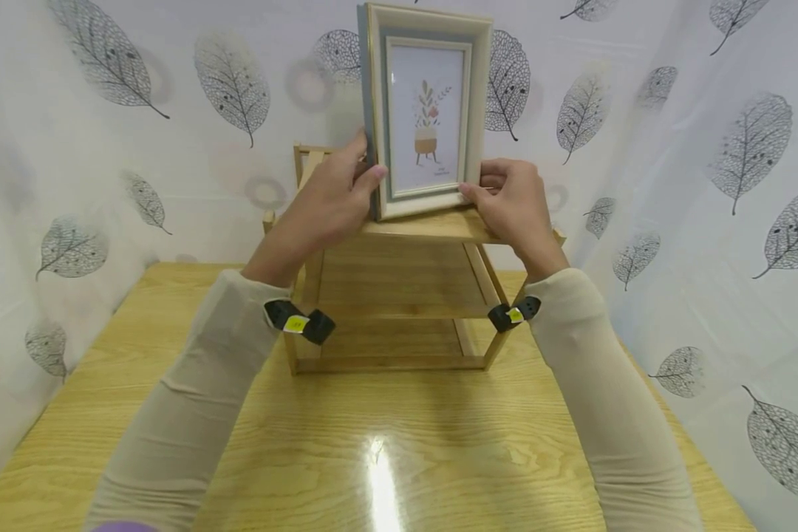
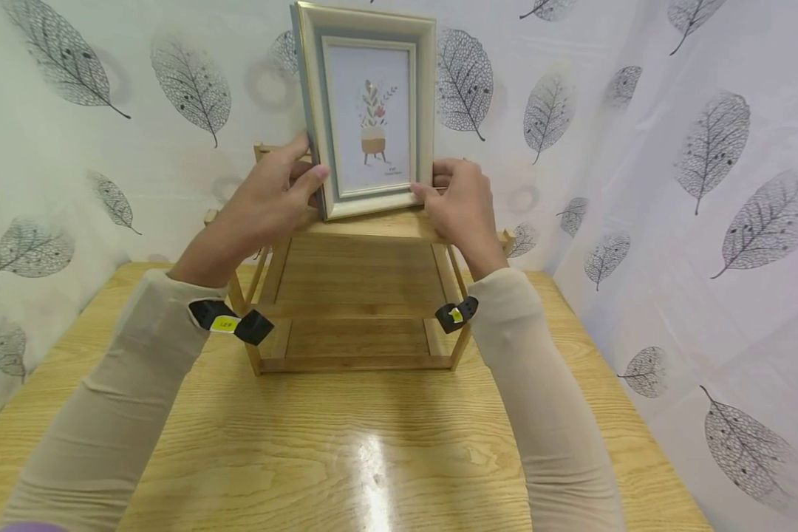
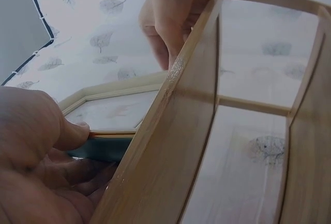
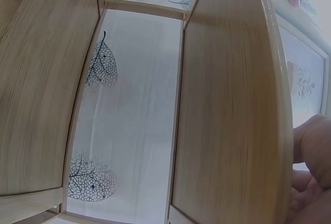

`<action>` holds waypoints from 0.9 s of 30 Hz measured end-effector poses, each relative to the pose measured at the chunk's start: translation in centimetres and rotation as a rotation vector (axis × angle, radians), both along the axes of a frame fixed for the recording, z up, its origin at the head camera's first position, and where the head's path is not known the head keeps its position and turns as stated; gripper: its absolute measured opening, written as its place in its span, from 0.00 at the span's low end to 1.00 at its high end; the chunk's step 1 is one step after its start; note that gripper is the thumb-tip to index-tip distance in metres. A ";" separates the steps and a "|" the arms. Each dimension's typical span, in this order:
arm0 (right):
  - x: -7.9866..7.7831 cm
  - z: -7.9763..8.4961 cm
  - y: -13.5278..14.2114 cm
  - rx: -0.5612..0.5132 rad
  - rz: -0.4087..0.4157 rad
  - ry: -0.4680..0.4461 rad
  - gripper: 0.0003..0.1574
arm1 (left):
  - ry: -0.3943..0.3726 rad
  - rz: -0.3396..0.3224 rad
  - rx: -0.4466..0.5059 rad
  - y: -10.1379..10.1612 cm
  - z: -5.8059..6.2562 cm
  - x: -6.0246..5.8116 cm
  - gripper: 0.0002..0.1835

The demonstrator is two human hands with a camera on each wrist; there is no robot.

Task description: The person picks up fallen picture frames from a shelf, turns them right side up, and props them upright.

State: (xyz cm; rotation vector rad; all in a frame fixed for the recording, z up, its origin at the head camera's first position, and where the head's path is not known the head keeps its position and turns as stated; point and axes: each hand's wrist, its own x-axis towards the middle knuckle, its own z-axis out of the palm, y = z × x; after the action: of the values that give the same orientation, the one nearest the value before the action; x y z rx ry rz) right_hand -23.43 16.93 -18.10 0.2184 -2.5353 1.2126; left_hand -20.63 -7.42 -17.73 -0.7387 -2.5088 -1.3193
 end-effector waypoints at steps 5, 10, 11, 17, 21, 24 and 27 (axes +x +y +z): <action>0.2 0.0 0.1 -0.013 0.000 0.003 0.23 | -0.010 0.027 -0.020 -0.1 0.1 0.0 0.31; 0.5 -0.1 0.3 -0.031 0.015 0.011 0.23 | -0.017 0.048 -0.030 -0.1 0.0 -0.2 0.34; 0.6 -0.2 0.4 -0.034 0.020 0.016 0.23 | -0.013 0.049 -0.028 -0.2 0.0 -0.2 0.33; 0.9 -0.4 0.7 -0.052 0.046 0.052 0.22 | 0.015 0.041 -0.001 -0.1 -0.1 -0.4 0.30; 1.2 -0.5 0.8 -0.055 0.050 0.054 0.22 | 0.018 0.073 -0.015 -0.2 0.0 -0.4 0.30; 1.6 -0.5 0.9 -0.059 0.046 0.044 0.24 | 0.023 0.097 -0.026 -0.2 0.0 -0.4 0.30; 1.8 -0.6 0.9 -0.064 0.045 0.047 0.24 | 0.019 0.108 -0.035 -0.2 0.0 -0.3 0.30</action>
State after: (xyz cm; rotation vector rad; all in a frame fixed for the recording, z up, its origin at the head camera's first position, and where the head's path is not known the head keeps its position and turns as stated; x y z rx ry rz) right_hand -21.64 17.87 -18.71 0.2866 -2.4597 1.2887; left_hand -20.92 -7.64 -17.73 -0.6099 -2.5240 -1.2296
